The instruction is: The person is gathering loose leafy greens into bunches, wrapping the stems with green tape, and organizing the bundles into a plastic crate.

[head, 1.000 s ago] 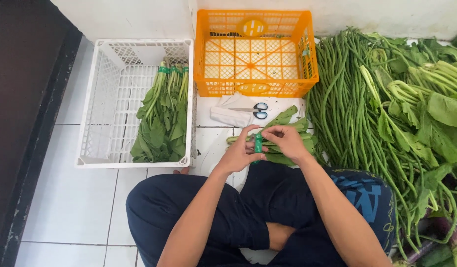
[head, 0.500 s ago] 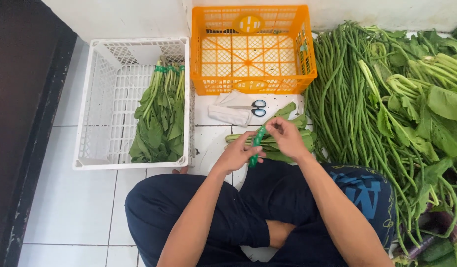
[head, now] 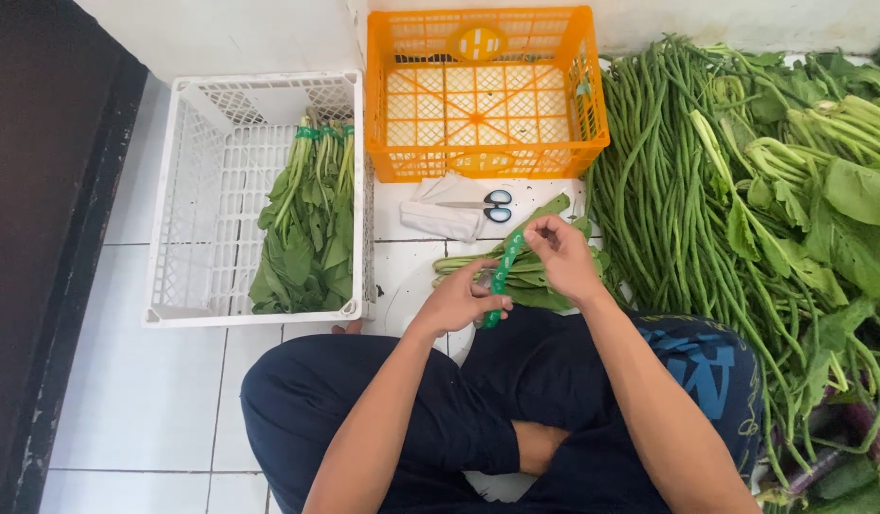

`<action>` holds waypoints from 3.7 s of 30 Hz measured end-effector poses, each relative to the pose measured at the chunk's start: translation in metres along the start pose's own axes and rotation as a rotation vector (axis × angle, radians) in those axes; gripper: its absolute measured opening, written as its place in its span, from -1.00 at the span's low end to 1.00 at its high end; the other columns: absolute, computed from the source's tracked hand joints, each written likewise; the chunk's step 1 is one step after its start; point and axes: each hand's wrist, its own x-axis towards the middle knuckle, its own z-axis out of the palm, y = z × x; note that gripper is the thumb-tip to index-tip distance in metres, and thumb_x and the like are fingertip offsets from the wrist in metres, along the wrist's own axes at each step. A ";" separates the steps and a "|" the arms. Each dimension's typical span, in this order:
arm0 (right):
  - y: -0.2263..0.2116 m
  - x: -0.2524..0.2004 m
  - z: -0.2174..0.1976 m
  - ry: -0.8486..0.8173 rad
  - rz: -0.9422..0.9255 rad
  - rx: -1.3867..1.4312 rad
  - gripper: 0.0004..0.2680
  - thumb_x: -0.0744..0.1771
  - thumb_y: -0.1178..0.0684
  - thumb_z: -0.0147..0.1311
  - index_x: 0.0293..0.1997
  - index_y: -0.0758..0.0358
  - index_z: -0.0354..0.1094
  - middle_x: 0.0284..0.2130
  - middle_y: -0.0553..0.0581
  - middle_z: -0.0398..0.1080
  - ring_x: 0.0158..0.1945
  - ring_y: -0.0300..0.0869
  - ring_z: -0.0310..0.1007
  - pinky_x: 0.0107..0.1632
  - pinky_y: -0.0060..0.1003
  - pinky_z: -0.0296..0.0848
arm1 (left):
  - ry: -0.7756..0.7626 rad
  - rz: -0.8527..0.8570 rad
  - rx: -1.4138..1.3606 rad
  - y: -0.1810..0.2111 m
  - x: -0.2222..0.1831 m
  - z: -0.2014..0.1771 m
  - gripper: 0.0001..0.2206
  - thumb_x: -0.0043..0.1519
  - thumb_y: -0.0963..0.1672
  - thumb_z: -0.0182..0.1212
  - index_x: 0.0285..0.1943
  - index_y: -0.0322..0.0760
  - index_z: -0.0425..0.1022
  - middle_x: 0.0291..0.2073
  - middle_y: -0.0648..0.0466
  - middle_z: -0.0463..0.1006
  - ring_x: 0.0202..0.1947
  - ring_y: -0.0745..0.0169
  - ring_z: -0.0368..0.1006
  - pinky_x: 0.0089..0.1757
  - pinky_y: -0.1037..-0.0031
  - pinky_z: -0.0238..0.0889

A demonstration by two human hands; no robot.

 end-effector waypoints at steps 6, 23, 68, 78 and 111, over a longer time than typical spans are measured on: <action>-0.002 0.000 0.002 0.018 -0.027 -0.013 -0.97 0.40 0.20 0.10 -0.17 0.29 0.45 -0.43 -0.01 0.30 -0.31 -0.31 0.29 -0.19 -0.39 0.35 | 0.023 -0.008 -0.012 -0.004 0.005 0.002 -0.40 0.20 -0.12 0.38 0.40 -0.43 0.28 -0.23 -0.16 0.67 -0.33 0.20 0.57 -0.36 0.53 0.44; -0.023 -0.009 0.001 0.049 -0.288 -0.021 -0.97 0.40 0.26 0.08 -0.20 0.33 0.40 -0.34 0.04 0.23 -0.19 -0.26 0.29 0.01 -0.28 0.35 | 0.083 0.026 -0.155 -0.012 0.009 0.003 -0.69 0.25 -0.16 0.29 0.17 -0.34 0.53 -0.33 -0.17 0.67 -0.34 0.13 0.66 -0.41 0.57 0.50; 0.044 0.098 0.009 -0.141 0.076 -0.549 -0.88 0.40 0.04 0.16 0.03 0.13 0.47 -0.08 0.25 0.50 -0.02 0.12 0.55 0.01 0.00 0.51 | -0.036 0.102 -0.311 0.021 -0.024 -0.022 -0.65 0.21 -0.26 0.33 0.17 -0.51 0.46 -0.25 -0.29 0.65 -0.36 -0.06 0.65 -0.32 0.29 0.64; 0.073 0.130 0.028 -0.416 -0.002 -1.210 -0.74 0.34 0.16 0.14 0.18 0.32 0.40 0.07 0.31 0.37 0.10 0.15 0.51 0.06 -0.06 0.61 | -0.018 0.211 -0.417 0.024 -0.025 -0.032 -0.66 0.21 -0.26 0.35 0.17 -0.41 0.50 -0.25 -0.26 0.65 -0.32 -0.04 0.65 -0.25 0.26 0.63; -0.108 0.001 -0.086 -0.768 0.421 -0.641 -0.75 0.24 -0.02 0.44 -0.23 0.36 0.50 -0.42 0.28 0.57 -0.41 -0.08 0.55 -0.24 -0.17 0.60 | -0.012 0.321 -0.406 0.006 -0.022 -0.016 -0.57 0.16 -0.29 0.38 0.24 -0.39 0.46 -0.18 -0.25 0.65 -0.34 0.04 0.65 -0.24 0.26 0.64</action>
